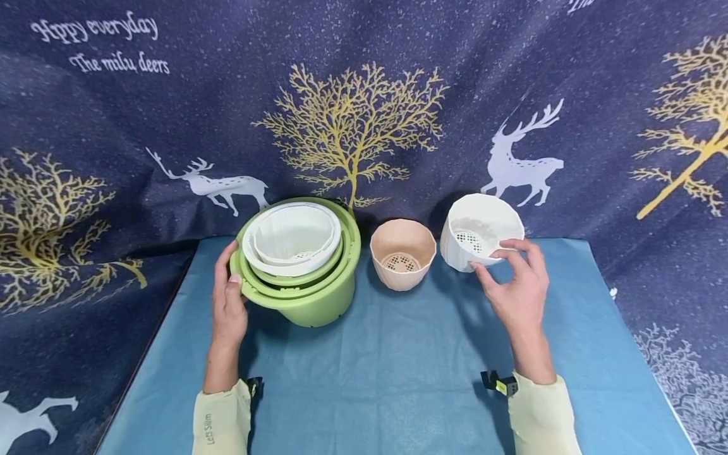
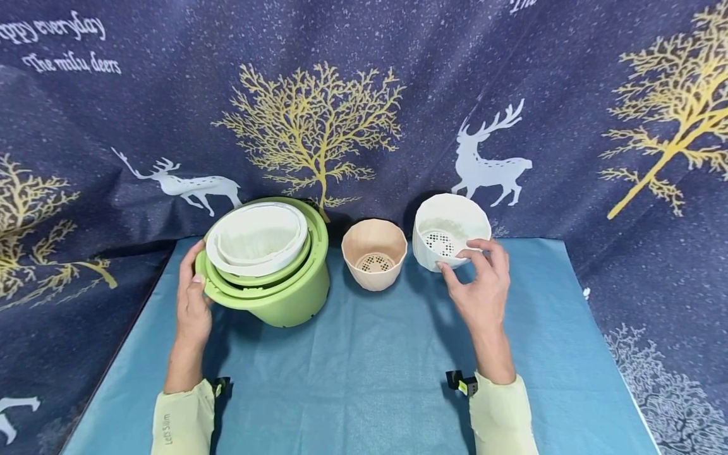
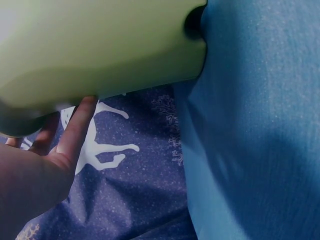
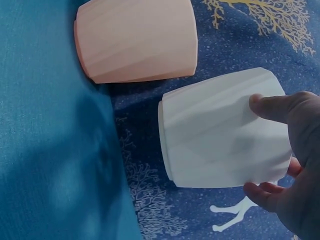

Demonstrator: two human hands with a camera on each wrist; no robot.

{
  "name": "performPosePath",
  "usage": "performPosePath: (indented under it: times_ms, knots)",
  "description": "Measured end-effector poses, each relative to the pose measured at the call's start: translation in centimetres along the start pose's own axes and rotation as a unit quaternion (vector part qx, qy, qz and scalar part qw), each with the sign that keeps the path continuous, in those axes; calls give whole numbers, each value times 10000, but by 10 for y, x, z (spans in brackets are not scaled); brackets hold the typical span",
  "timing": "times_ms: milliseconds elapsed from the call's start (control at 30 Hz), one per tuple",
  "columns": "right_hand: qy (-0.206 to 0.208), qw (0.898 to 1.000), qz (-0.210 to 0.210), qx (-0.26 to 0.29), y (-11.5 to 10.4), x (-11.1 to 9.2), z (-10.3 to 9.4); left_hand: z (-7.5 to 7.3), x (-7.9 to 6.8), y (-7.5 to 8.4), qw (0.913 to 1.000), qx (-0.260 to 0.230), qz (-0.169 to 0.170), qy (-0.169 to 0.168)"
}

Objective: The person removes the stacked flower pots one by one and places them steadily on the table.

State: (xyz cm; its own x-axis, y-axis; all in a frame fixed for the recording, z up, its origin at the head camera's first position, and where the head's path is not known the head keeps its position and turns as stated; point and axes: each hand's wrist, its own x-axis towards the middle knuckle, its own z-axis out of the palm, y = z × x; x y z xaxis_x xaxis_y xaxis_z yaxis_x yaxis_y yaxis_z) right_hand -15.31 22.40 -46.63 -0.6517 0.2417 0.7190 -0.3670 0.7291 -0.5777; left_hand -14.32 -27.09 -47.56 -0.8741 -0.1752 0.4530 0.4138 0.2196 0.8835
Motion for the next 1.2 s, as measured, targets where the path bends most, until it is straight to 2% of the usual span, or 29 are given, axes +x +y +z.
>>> performPosePath:
  times_ms: [600, 1200]
  knots:
    - [-449, 9982, 238, -315, 10, -5, 8, 0, 0, 1, 10000, -23, 7, -20]
    - [-751, 9962, 350, -285, 20, -11, 18, 0, -1, 1, 9999, -55, 74, -75]
